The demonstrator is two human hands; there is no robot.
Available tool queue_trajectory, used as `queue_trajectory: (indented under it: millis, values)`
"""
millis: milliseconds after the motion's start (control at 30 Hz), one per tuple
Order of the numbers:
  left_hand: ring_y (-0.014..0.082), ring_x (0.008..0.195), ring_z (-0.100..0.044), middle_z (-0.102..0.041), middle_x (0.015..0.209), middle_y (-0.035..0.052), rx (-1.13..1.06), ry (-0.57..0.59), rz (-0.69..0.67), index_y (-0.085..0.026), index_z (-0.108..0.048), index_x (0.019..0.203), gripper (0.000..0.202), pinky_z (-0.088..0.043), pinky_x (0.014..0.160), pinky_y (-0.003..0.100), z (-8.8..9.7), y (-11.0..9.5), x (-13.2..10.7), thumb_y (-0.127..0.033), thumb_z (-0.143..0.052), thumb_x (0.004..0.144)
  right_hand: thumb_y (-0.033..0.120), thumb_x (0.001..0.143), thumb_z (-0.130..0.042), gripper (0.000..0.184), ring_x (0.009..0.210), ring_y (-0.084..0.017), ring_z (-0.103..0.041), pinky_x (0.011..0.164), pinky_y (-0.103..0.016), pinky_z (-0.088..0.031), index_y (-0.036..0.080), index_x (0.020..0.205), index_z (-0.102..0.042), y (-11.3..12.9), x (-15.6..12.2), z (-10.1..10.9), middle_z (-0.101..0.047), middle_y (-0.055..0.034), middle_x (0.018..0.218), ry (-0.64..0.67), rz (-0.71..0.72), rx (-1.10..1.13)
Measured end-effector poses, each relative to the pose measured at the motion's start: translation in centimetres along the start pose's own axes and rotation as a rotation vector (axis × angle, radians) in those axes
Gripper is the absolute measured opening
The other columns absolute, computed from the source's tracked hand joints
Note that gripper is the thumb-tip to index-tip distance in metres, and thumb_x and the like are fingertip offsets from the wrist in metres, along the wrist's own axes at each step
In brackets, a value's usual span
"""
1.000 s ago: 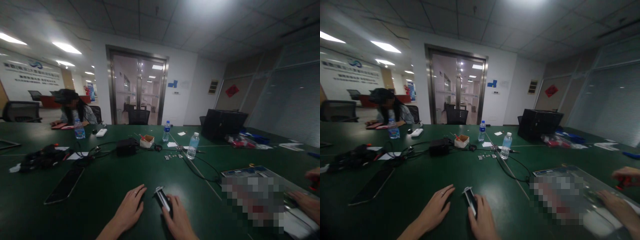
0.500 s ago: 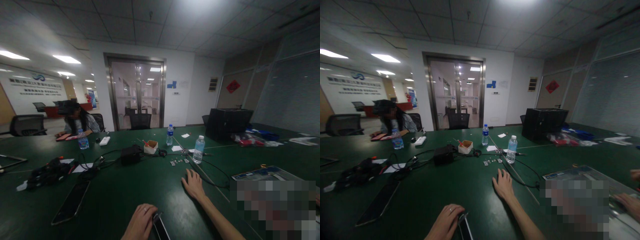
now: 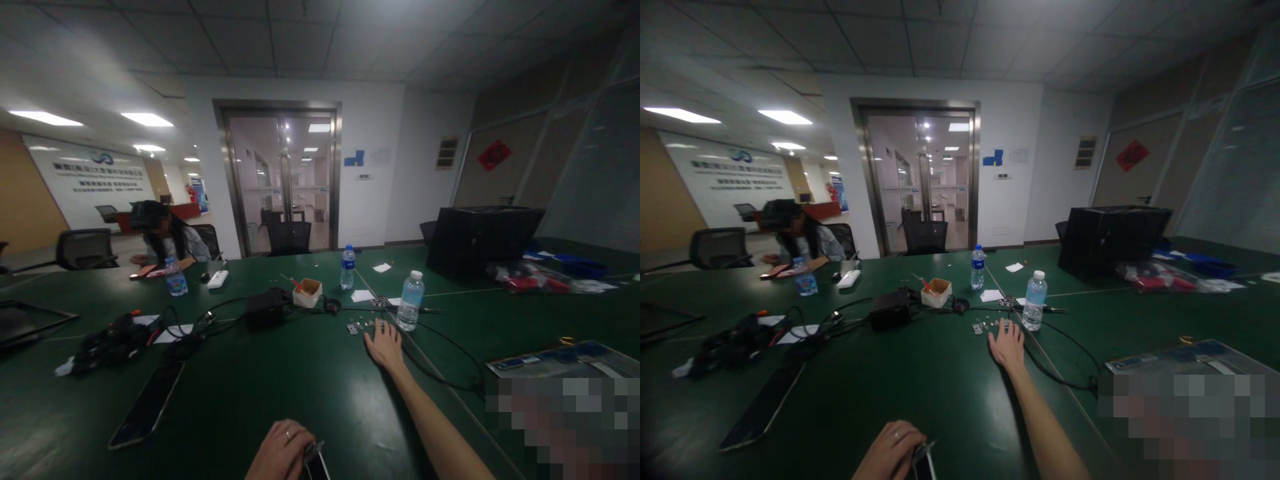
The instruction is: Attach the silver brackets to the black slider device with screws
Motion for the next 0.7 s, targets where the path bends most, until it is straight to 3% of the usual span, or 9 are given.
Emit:
queue_trajectory:
  millis: [300,400,500,700]
  values:
    - [0.0217,0.1,-0.059,-0.066,0.11,0.0066,0.027,-0.062,-0.011,-0.025,-0.058,0.116,0.036,-0.049,0.086,0.032,1.2,-0.5,0.1,-0.009,-0.041,0.089,0.026,0.088,-0.04,0.05,0.122,-0.031,-0.042,0.102,-0.04,-0.028,0.007,0.134,-0.045,0.4,-0.3,2.1,-0.048,-0.0209,0.134,-0.105,0.017,0.086]
    - [0.0218,0.098,-0.06,-0.066,0.108,0.0067,0.032,-0.062,-0.008,-0.025,-0.06,0.113,0.034,-0.05,0.085,0.032,1.3,-0.7,0.1,-0.011,-0.041,0.089,0.027,0.086,-0.042,0.055,0.13,-0.033,-0.034,0.106,-0.042,-0.023,0.005,0.137,-0.041,0.3,-0.3,2.3,-0.04,-0.0225,0.141,-0.134,-0.001,0.081]
    - [0.0222,0.097,-0.06,-0.067,0.105,0.0067,0.034,-0.055,0.025,-0.025,-0.062,0.11,0.031,-0.049,0.084,0.032,1.3,-0.6,0.2,-0.014,-0.042,0.09,0.03,0.088,-0.04,0.06,0.136,-0.033,-0.027,0.11,-0.044,-0.017,0.0,0.14,-0.038,0.4,-0.1,1.4,-0.035,-0.0241,0.146,-0.071,0.011,0.073]
    - [0.0215,0.101,-0.056,-0.064,0.11,0.0066,0.003,-0.055,0.092,-0.024,-0.061,0.111,0.032,-0.047,0.088,0.033,1.9,-1.5,0.0,-0.011,-0.041,0.09,0.025,0.09,-0.037,0.055,0.137,-0.028,-0.031,0.113,-0.039,-0.016,0.0,0.138,-0.043,1.6,-0.3,0.7,-0.038,-0.0211,0.147,-0.02,0.135,0.048]
Point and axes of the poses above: each hand's wrist, its own x-axis towards the middle knuckle, its own z-axis out of the back of the hand, y = z × x, the point moved 10 cm from there along x, towards the middle knuckle
